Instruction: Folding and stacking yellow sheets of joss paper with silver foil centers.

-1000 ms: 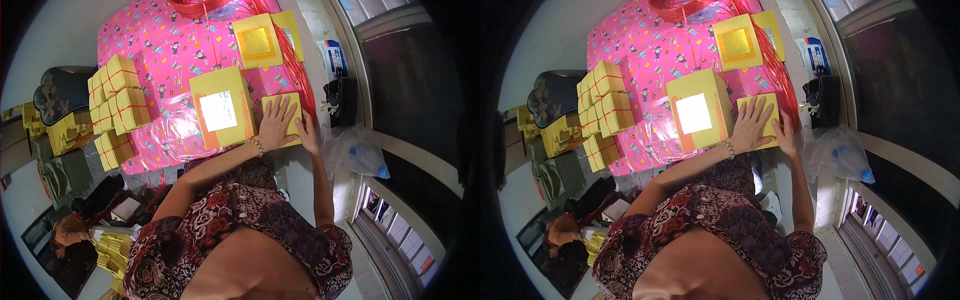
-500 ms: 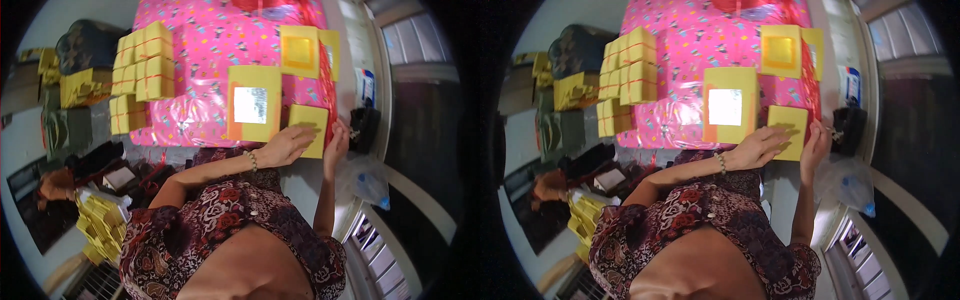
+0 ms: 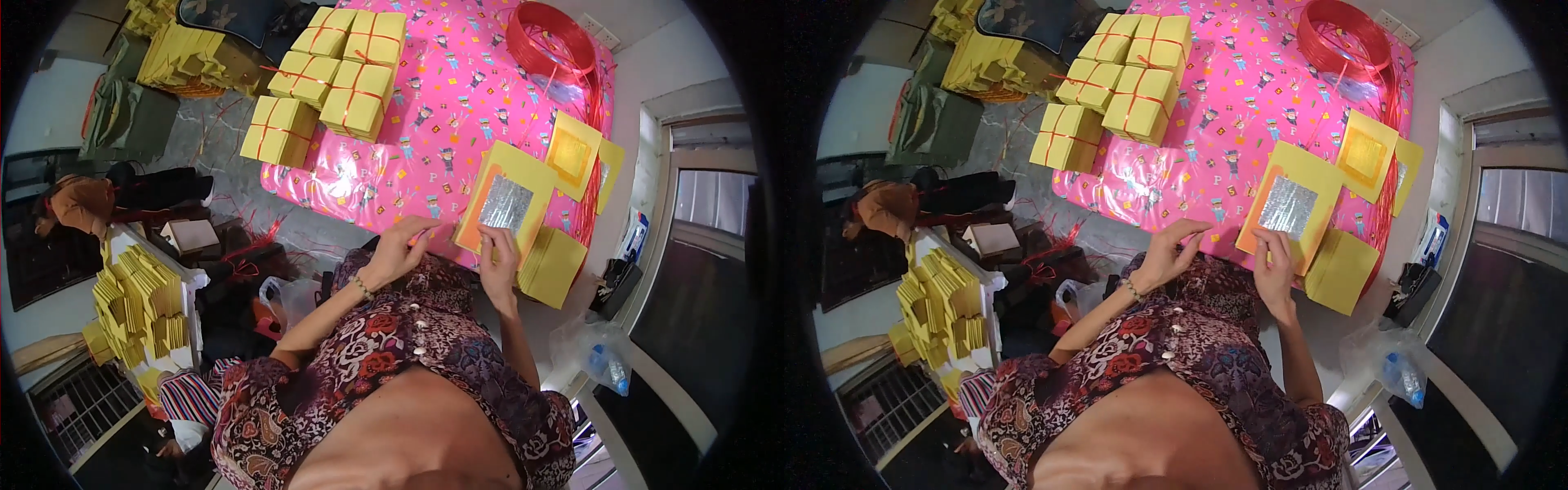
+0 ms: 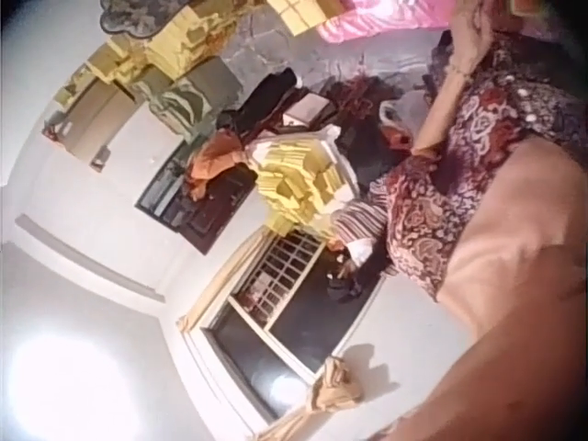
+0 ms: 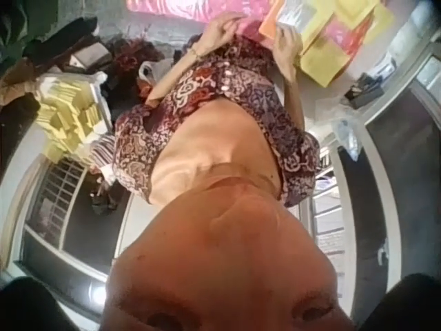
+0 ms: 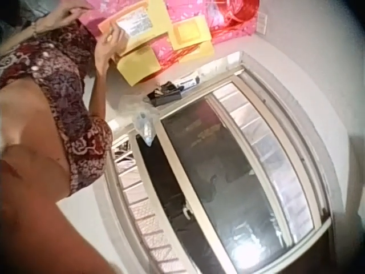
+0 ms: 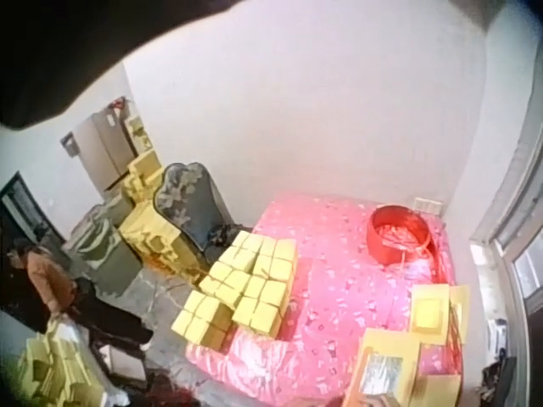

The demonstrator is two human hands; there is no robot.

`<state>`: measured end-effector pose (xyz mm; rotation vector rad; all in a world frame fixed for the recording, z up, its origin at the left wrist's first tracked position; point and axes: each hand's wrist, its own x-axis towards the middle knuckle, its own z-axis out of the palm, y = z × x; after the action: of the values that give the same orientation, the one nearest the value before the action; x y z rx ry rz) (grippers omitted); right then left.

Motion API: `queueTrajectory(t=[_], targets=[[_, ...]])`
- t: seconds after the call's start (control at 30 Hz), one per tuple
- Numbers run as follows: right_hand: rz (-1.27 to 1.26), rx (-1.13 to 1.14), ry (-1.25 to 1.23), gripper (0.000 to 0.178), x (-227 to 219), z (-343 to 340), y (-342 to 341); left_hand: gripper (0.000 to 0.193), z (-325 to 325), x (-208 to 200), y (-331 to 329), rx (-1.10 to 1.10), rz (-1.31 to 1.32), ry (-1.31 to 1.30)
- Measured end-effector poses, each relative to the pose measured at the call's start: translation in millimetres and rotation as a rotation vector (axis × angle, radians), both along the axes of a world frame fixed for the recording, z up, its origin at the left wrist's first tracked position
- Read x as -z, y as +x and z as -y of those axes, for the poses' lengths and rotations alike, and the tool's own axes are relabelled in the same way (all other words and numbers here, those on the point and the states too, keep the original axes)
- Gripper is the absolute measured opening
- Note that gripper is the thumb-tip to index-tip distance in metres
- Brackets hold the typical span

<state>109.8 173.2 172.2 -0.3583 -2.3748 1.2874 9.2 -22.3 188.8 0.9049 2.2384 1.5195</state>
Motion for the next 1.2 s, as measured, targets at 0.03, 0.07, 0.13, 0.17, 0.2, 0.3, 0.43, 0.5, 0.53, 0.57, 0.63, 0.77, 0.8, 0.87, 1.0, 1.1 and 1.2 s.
queueTrajectory(t=[0.03,0.07,0.13,0.17,0.2,0.3,0.43,0.5,0.53,0.57,0.63,0.77,0.8,0.87,1.0,1.1,1.2], targets=[[0.008,-0.041,-0.056,0.016,0,9,-6,0.027,11,4,-1,-0.065,0.044,-0.013],[0.069,-0.069,-0.039,0.016,-2,16,-11,0.026,20,9,-4,-0.078,0.013,-0.016],[0.078,-0.11,0.0,0.016,-6,43,-22,0.024,44,8,-5,-0.106,0.058,-0.039],[0.085,-0.145,0.031,0.017,-8,55,-27,0.021,55,7,-4,-0.128,0.103,-0.07],[0.019,-0.179,0.05,0.018,-2,64,-30,0.021,64,14,-4,-0.133,0.077,-0.043],[0.094,-0.262,-0.004,0.019,4,82,-40,0.021,81,21,-2,-0.177,0.06,-0.026],[0.1,-0.322,0.007,0.018,8,98,-64,0.02,96,15,-14,-0.228,0.075,-0.032],[0.116,-0.35,-0.022,0.018,7,101,-79,0.02,102,17,-21,-0.278,0.069,-0.038],[0.12,-0.365,-0.027,0.017,6,100,-88,0.02,103,18,-23,-0.309,0.078,-0.047],[0.119,-0.382,-0.032,0.016,5,101,-98,0.02,107,17,-24,-0.339,0.063,-0.046],[0.112,-0.416,-0.04,0.016,10,96,-112,0.02,113,16,-31,-0.394,0.04,-0.097],[0.083,-0.507,-0.009,0.016,13,100,-151,0.023,128,14,-30,-0.462,0.061,-0.086],[0.066,-0.516,0.024,0.016,9,104,-159,0.023,132,14,-32,-0.49,0.041,-0.09],[0.031,-0.573,0.024,0.017,5,122,-182,0.023,146,15,-38,-0.472,0.03,-0.097],[0.003,-0.634,0.077,0.016,-4,158,-213,0.022,172,11,-56,-0.469,0.017,-0.079],[0.014,-0.628,0.064,0.018,9,183,-227,0.022,195,7,-70,-0.444,-0.002,-0.031],[-0.067,-0.646,0.125,0.031,9,227,-247,0.025,236,14,-76,-0.447,-0.122,-0.041]])
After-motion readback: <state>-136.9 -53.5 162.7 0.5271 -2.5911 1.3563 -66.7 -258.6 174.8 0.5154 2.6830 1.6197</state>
